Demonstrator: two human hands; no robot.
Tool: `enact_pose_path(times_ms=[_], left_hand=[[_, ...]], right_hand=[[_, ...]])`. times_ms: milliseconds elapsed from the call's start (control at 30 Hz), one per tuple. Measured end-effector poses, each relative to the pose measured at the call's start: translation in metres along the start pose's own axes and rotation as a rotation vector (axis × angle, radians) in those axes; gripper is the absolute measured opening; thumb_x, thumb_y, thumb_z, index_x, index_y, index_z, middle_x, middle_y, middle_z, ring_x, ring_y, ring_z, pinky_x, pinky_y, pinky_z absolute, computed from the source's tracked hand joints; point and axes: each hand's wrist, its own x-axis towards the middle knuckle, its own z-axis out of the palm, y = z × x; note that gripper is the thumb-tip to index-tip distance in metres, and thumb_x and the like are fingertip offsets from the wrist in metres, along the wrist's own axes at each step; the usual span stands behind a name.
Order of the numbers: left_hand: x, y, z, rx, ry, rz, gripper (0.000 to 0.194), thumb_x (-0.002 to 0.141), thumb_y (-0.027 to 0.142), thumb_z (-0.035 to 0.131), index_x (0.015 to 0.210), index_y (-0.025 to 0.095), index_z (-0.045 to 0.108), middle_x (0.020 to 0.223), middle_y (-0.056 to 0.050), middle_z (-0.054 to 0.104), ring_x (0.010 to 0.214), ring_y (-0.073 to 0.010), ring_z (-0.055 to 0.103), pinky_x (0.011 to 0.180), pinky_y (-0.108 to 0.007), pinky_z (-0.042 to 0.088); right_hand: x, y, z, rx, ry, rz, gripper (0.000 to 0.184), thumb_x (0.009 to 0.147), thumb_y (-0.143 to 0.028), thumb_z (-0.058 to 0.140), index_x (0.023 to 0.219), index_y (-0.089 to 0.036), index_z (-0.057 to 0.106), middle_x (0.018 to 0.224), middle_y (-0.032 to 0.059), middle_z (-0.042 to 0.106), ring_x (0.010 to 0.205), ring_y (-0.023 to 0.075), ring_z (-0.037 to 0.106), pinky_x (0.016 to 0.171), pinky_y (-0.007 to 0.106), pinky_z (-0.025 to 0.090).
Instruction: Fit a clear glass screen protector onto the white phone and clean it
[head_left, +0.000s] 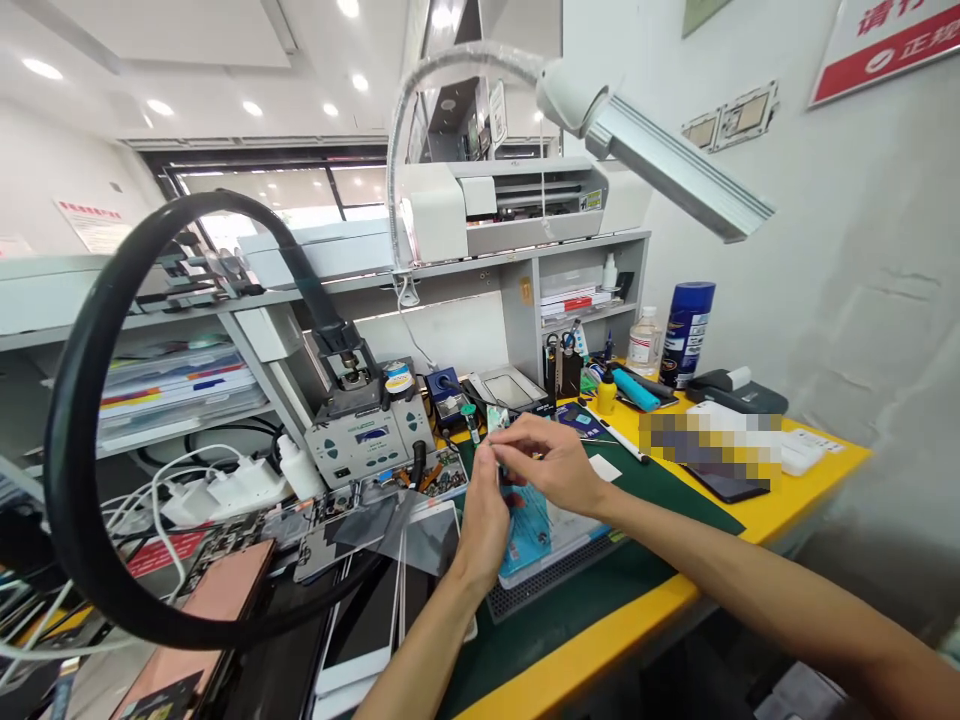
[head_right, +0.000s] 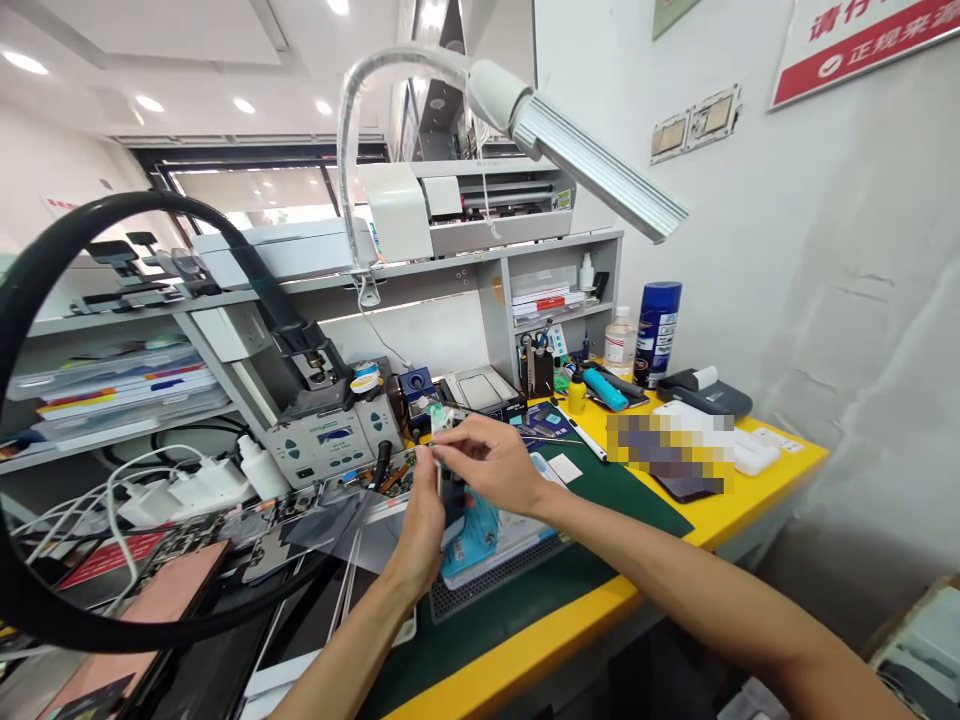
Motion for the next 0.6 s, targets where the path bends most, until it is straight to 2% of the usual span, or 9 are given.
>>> enact_pose_path(times_ms=[67, 133, 233, 333, 500, 600], left_hand=[[0.0, 0.002, 0.0, 0.136, -0.048, 0.068, 0.038, 0.091, 0.05, 0.06, 0.112, 0.02, 0.069, 0.099, -0.005, 0.068, 0.081, -0.0159, 0.06, 0.059, -0.02, 0.045], [0.0, 0.003, 0.0, 0.183, -0.044, 0.082, 0.037, 0.089, 0.049, 0.063, 0.112, 0.02, 0.068, 0.099, -0.006, 0.068, 0.074, -0.015, 0.06, 0.056, -0.021, 0.045], [0.002, 0.005, 0.0, 0.163, -0.003, 0.047, 0.034, 0.086, 0.048, 0.067, 0.106, 0.019, 0.07, 0.092, -0.006, 0.07, 0.072, -0.0168, 0.064, 0.054, -0.022, 0.047], [0.004, 0.007, -0.001, 0.121, -0.003, 0.018, 0.036, 0.084, 0.048, 0.07, 0.102, 0.018, 0.072, 0.083, -0.006, 0.07, 0.073, -0.02, 0.068, 0.052, -0.023, 0.047], [0.007, 0.012, -0.004, 0.134, -0.052, -0.086, 0.051, 0.086, 0.057, 0.064, 0.109, 0.013, 0.072, 0.074, -0.009, 0.071, 0.054, -0.0185, 0.065, 0.047, -0.025, 0.044], [0.008, 0.016, -0.006, 0.196, -0.082, -0.18, 0.061, 0.087, 0.064, 0.057, 0.109, 0.01, 0.072, 0.073, -0.012, 0.072, 0.05, -0.0194, 0.064, 0.045, -0.025, 0.044]], right_hand=[[0.009, -0.001, -0.002, -0.007, 0.044, 0.021, 0.02, 0.087, -0.037, 0.071, 0.094, -0.019, 0.077, 0.082, 0.006, 0.068, 0.058, 0.0133, 0.062, 0.052, 0.027, 0.052], [0.019, -0.005, -0.003, -0.016, 0.08, 0.033, 0.022, 0.085, -0.039, 0.072, 0.093, -0.019, 0.076, 0.08, 0.0061, 0.069, 0.058, 0.0146, 0.063, 0.054, 0.028, 0.052], [0.033, -0.01, -0.003, -0.016, 0.116, 0.063, 0.026, 0.083, -0.042, 0.074, 0.09, -0.017, 0.075, 0.071, 0.0046, 0.068, 0.054, 0.0144, 0.059, 0.051, 0.028, 0.05], [0.042, -0.012, -0.002, -0.009, 0.1, 0.107, 0.03, 0.08, -0.044, 0.075, 0.086, -0.015, 0.076, 0.065, 0.0034, 0.067, 0.051, 0.0134, 0.055, 0.048, 0.027, 0.045], [0.05, -0.005, -0.009, -0.058, 0.077, 0.095, 0.028, 0.077, -0.043, 0.077, 0.079, -0.015, 0.079, 0.075, 0.0052, 0.07, 0.066, 0.0158, 0.059, 0.062, 0.028, 0.047], [0.052, 0.004, -0.015, -0.111, 0.053, 0.082, 0.027, 0.079, -0.044, 0.076, 0.078, -0.017, 0.08, 0.079, 0.0053, 0.07, 0.072, 0.0166, 0.06, 0.066, 0.029, 0.047]])
